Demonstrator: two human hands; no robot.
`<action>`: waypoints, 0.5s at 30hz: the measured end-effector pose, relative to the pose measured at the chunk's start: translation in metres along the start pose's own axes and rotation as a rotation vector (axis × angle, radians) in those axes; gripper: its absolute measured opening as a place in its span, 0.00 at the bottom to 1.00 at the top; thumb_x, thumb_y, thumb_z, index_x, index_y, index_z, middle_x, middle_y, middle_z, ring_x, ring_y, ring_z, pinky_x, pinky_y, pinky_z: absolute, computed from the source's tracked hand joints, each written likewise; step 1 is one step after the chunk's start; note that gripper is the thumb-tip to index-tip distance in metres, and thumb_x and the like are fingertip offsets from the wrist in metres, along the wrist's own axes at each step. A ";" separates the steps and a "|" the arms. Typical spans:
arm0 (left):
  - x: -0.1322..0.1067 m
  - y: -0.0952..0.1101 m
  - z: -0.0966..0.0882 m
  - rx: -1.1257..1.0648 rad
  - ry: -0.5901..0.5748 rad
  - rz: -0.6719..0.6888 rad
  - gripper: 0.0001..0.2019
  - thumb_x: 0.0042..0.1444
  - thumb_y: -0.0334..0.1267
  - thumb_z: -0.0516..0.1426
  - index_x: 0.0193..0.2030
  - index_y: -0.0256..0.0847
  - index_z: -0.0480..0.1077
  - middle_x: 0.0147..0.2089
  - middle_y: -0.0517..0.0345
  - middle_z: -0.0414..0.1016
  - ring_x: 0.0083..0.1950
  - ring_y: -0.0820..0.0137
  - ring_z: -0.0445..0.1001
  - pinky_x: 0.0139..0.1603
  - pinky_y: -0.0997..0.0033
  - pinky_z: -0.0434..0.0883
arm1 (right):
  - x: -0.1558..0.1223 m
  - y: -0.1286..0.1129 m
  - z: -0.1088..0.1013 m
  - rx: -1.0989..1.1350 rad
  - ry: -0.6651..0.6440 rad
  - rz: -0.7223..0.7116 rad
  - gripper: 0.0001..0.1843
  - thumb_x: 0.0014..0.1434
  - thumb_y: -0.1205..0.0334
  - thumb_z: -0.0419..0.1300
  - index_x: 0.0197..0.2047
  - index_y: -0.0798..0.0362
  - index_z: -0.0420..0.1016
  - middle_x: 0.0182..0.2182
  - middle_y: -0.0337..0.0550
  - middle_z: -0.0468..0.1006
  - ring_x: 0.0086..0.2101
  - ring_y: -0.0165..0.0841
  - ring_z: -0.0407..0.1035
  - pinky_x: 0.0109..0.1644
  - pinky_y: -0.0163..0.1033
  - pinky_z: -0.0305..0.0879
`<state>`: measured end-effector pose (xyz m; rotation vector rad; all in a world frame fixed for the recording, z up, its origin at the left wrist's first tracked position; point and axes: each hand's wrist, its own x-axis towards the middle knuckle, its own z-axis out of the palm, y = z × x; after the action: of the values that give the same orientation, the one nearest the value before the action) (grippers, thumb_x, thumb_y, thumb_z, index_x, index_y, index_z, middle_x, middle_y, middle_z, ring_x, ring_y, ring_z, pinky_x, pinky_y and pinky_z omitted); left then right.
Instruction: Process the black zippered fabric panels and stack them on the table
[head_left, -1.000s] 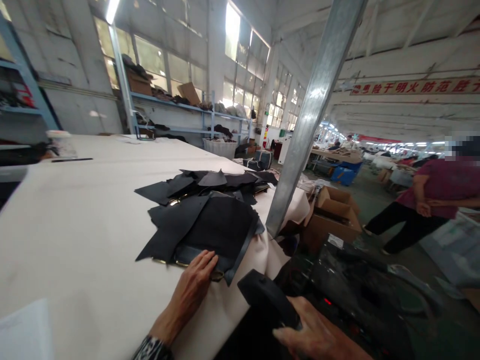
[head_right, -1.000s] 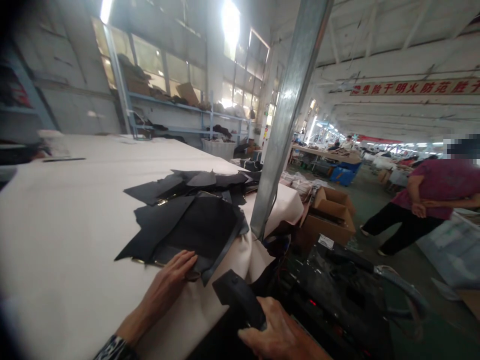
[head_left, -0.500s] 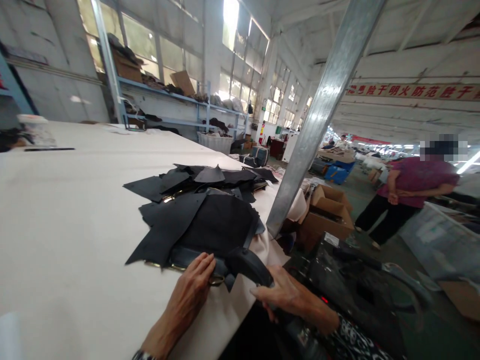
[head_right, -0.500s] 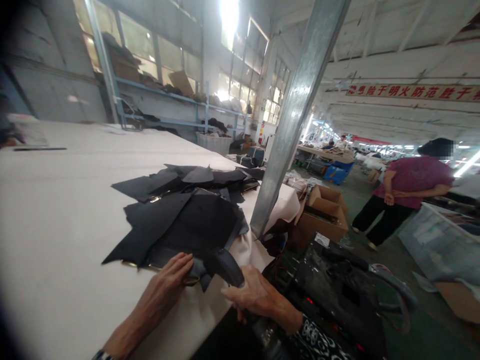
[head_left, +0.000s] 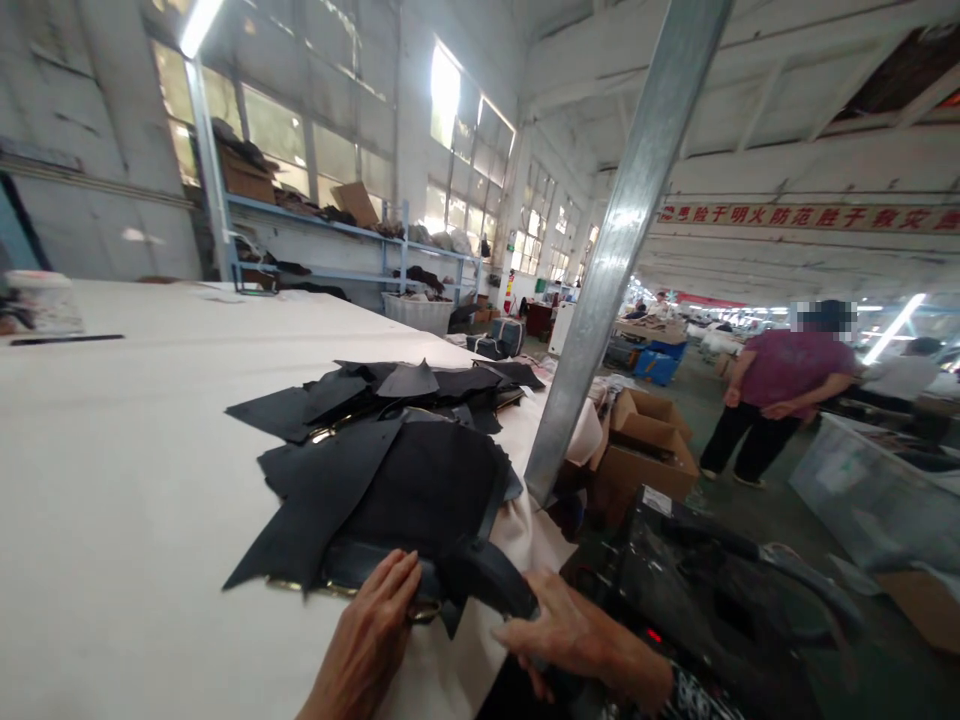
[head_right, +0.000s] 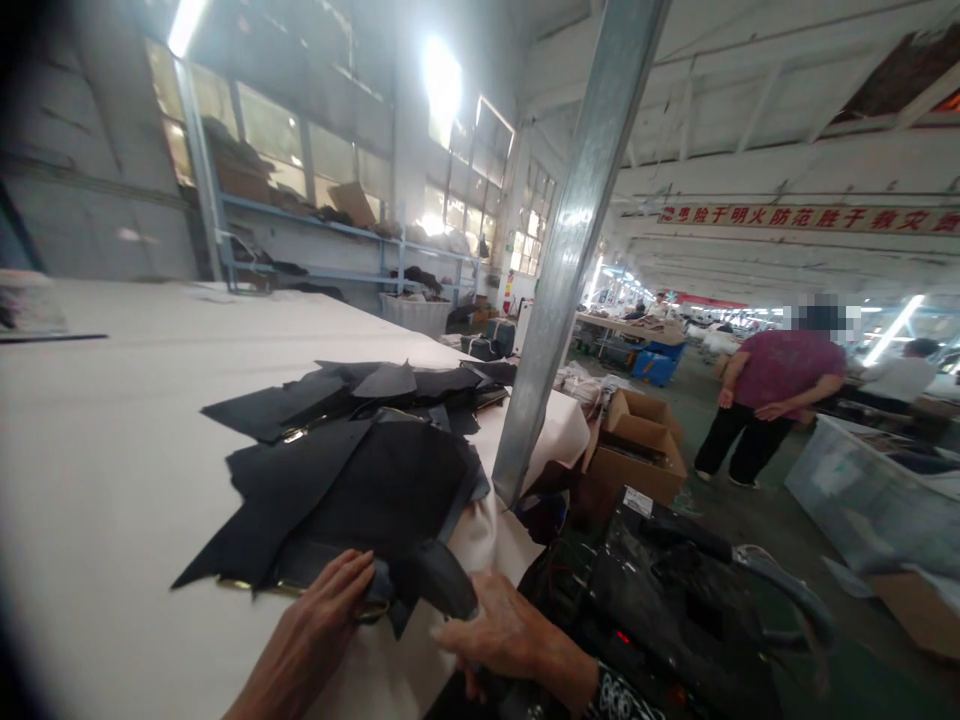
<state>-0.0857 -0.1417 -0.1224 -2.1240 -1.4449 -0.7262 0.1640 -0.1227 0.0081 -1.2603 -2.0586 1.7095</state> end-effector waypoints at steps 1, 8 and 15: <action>-0.001 -0.001 0.002 0.000 -0.002 -0.002 0.24 0.45 0.19 0.47 0.49 0.29 0.73 0.51 0.42 0.76 0.54 0.55 0.72 0.50 0.62 0.75 | 0.004 -0.002 -0.004 0.006 0.030 -0.023 0.12 0.53 0.56 0.56 0.27 0.57 0.65 0.18 0.35 0.69 0.16 0.25 0.66 0.18 0.27 0.63; -0.005 -0.001 0.008 -0.010 -0.027 -0.055 0.24 0.46 0.19 0.48 0.50 0.32 0.72 0.54 0.46 0.74 0.57 0.57 0.70 0.54 0.62 0.73 | -0.013 -0.011 -0.027 0.035 0.133 -0.068 0.14 0.54 0.54 0.58 0.35 0.57 0.66 0.20 0.36 0.71 0.17 0.27 0.66 0.18 0.29 0.64; -0.001 0.003 -0.007 -0.125 -0.103 -0.098 0.27 0.43 0.22 0.53 0.54 0.36 0.68 0.57 0.45 0.72 0.59 0.56 0.67 0.55 0.60 0.71 | -0.044 -0.005 -0.020 -0.017 0.112 -0.033 0.15 0.56 0.54 0.57 0.42 0.56 0.67 0.23 0.36 0.71 0.20 0.26 0.67 0.22 0.29 0.62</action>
<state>-0.0843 -0.1480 -0.1177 -2.2266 -1.6053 -0.7725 0.2013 -0.1385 0.0346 -1.2890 -2.0223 1.5732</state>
